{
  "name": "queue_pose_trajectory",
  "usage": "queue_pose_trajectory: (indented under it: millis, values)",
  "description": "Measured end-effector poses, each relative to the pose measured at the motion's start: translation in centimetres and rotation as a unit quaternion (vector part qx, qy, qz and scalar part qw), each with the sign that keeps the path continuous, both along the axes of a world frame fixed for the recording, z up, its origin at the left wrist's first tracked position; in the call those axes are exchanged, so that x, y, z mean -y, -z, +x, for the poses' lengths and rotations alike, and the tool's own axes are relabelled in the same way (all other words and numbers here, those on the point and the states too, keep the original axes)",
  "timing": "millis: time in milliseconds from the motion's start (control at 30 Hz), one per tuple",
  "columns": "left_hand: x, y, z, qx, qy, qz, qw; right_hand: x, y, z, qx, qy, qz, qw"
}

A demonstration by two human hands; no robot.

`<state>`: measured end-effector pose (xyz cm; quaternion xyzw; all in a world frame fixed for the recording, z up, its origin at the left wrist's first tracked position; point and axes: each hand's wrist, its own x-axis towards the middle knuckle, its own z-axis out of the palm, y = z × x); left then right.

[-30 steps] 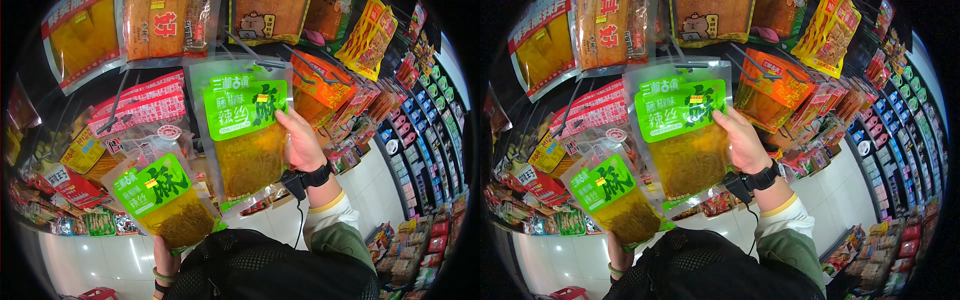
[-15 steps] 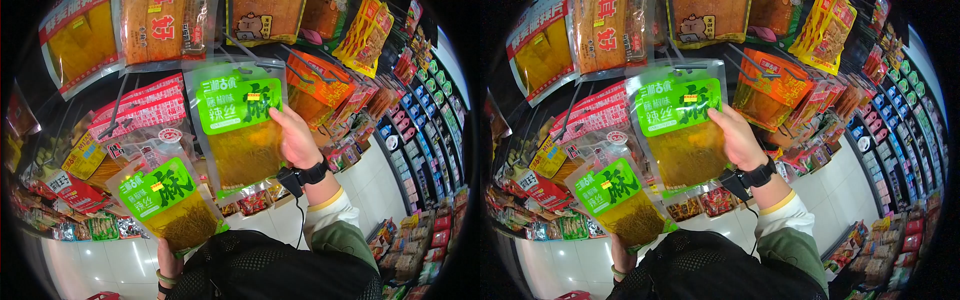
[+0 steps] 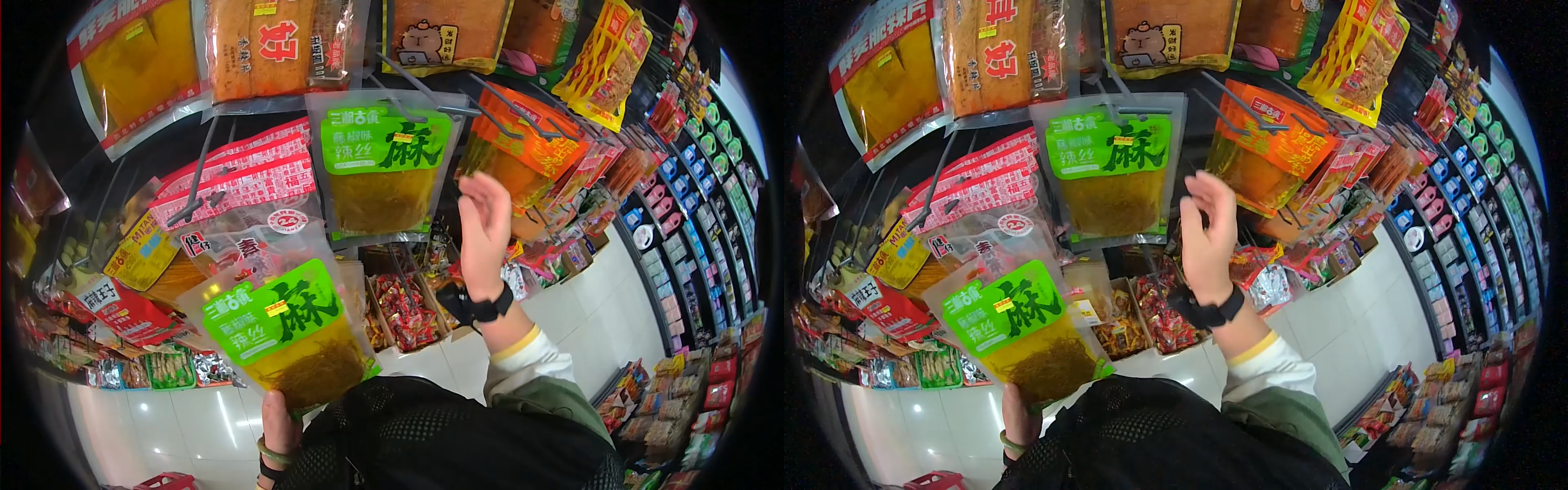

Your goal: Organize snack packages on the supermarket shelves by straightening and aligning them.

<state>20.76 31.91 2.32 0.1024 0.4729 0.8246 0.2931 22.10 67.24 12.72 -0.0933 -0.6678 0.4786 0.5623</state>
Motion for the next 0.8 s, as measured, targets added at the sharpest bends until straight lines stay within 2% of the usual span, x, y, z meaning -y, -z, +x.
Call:
queue_pose_trajectory:
  millis: [67, 100, 133, 200, 267, 333, 400, 433, 533, 633, 800]
  values:
    - [-0.8, -0.5, -0.3, -0.009, 0.009, -0.008, 1.000, 1.5, 1.3, 1.6, 0.048, -0.060, 0.009, 0.997]
    - [-1.3, -0.8, -0.6, -0.033, 0.035, -0.036, 0.998, 2.8, 0.6, 2.5, 0.083, -0.192, -0.040, 0.977]
    - [-1.7, -1.1, -0.8, -0.056, 0.062, -0.064, 0.994, 3.6, -0.1, 2.9, 0.117, -0.387, -0.156, 0.901]
    - [-2.7, -1.3, -1.3, -0.077, 0.107, -0.082, 0.988, 5.1, -0.3, 3.3, 0.146, -0.492, -0.247, 0.822]
    - [-4.1, -1.2, -1.2, -0.052, 0.150, -0.050, 0.986, 5.1, -0.7, 3.9, 0.169, -0.485, -0.237, 0.825]
    - [-4.9, -0.8, -1.4, -0.081, 0.171, -0.079, 0.979, 4.5, -0.9, 4.3, 0.194, -0.476, -0.228, 0.827]
    - [-6.3, -1.2, -1.1, -0.075, 0.171, 0.050, 0.981, 2.9, -1.4, 4.3, 0.142, -0.382, -0.188, 0.894]
    - [-6.0, -1.1, -1.7, -0.081, 0.216, 0.032, 0.972, 2.7, -2.7, 3.8, 0.068, -0.386, -0.204, 0.897]
    - [-6.1, -2.3, -1.7, -0.046, 0.226, 0.014, 0.973, 0.3, -5.1, 2.6, 0.017, -0.351, -0.226, 0.908]
    - [-5.8, -2.3, -1.5, -0.022, 0.225, -0.024, 0.974, -0.9, -5.7, 1.5, 0.031, -0.339, -0.215, 0.915]
    - [-5.0, -2.0, -1.4, -0.006, 0.203, -0.020, 0.979, -1.0, -5.1, 0.9, 0.031, -0.331, -0.246, 0.911]
